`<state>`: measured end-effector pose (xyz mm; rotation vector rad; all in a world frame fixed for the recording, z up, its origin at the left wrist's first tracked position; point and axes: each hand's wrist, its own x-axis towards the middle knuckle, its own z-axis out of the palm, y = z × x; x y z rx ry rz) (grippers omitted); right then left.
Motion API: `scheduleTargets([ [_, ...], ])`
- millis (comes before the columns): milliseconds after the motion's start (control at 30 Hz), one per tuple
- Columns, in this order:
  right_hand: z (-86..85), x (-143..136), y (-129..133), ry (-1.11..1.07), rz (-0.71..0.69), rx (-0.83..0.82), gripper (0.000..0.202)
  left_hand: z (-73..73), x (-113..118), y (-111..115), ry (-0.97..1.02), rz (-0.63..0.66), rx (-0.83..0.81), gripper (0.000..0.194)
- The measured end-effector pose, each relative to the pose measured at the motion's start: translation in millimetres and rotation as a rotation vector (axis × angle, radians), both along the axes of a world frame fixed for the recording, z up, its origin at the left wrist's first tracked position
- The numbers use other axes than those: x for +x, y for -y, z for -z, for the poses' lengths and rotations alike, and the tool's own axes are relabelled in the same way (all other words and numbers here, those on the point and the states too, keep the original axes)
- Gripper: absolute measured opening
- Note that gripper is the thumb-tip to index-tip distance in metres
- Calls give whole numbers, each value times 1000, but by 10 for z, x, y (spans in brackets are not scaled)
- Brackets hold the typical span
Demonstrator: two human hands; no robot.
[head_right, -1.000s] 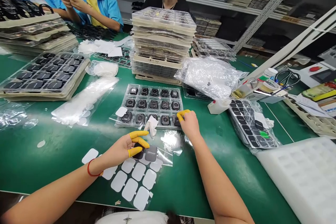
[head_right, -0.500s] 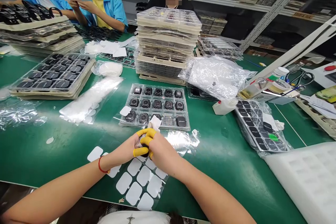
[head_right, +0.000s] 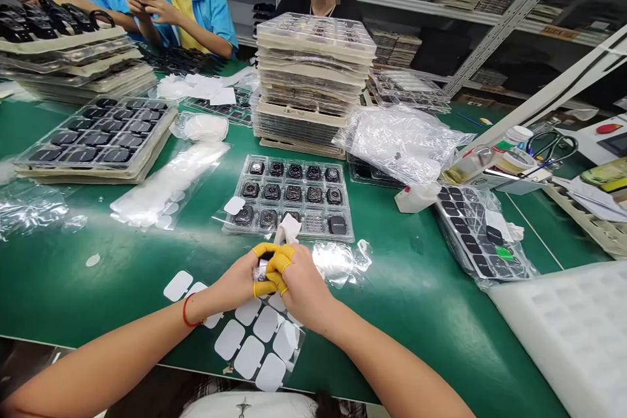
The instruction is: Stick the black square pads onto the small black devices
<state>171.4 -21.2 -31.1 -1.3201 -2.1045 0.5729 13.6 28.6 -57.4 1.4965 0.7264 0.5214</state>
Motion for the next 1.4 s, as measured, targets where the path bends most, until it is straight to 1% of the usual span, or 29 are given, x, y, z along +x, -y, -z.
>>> scheduleTargets([
  [33,-27,37,31,-13,-30,13,17,20,-5,-22,3,-34,-60,48],
  [67,-45,94,53,-37,-31,12,16,35,-11,-43,1,-60,-131,47],
  [100,-48,170,67,-66,6,-7,15,41,-19,-61,-5,-73,-198,47],
  [167,3,363,69,-93,185,-96,11,26,-35,-82,-33,-81,-299,43],
  [200,54,468,61,-57,294,-150,11,8,-42,-84,-45,-74,-331,40],
  [267,175,658,42,154,453,-227,12,-33,-53,-79,-48,-45,-376,40],
  [300,226,730,32,301,491,-239,13,-48,-57,-75,-49,-19,-397,44],
  [367,279,800,5,546,519,-192,17,-64,-65,-70,-45,43,-427,54],
  [400,277,796,-20,599,519,-141,21,-67,-69,-71,-43,70,-430,57],
  [433,261,768,-56,602,504,-88,25,-69,-72,-74,-44,90,-426,58],
  [500,219,663,-168,519,422,-24,30,-81,-78,-82,-45,115,-399,53],
  [600,227,471,-400,388,270,-26,35,-113,-90,-94,-46,120,-345,46],
  [667,285,393,-541,385,214,-16,30,-121,-101,-101,-44,120,-340,50],
  [733,326,386,-622,393,186,1,17,-104,-113,-108,-48,127,-345,54],
  [800,301,428,-614,333,206,-1,12,-71,-118,-113,-75,115,-303,53],
  [867,210,450,-522,215,238,-2,10,-42,-111,-111,-121,85,-229,49],
  [900,155,433,-455,157,221,9,10,-34,-103,-107,-139,77,-191,48],
  [933,107,395,-384,113,167,24,9,-32,-93,-100,-149,77,-152,47],
  [967,72,338,-316,86,83,42,9,-34,-81,-92,-146,87,-102,45],
  [1033,51,198,-216,76,-89,77,11,-49,-60,-74,-122,141,36,33],
  [1067,62,135,-190,84,-136,99,13,-59,-52,-67,-116,164,103,27],
  [1100,81,85,-179,92,-144,121,15,-68,-47,-62,-118,173,148,21],
  [1133,103,51,-178,95,-115,145,17,-74,-46,-61,-122,168,161,19],
  [1200,138,24,-183,91,-31,175,18,-78,-50,-66,-119,112,110,28],
  [1267,159,21,-179,107,-20,184,18,-68,-55,-76,-98,86,90,37],
  [1333,176,25,-181,140,-57,202,19,-44,-53,-78,-94,116,119,31],
  [1367,187,33,-194,148,-52,211,19,-29,-48,-76,-100,128,119,27],
  [1400,199,50,-217,142,-15,211,19,-15,-41,-70,-102,128,92,26],
])
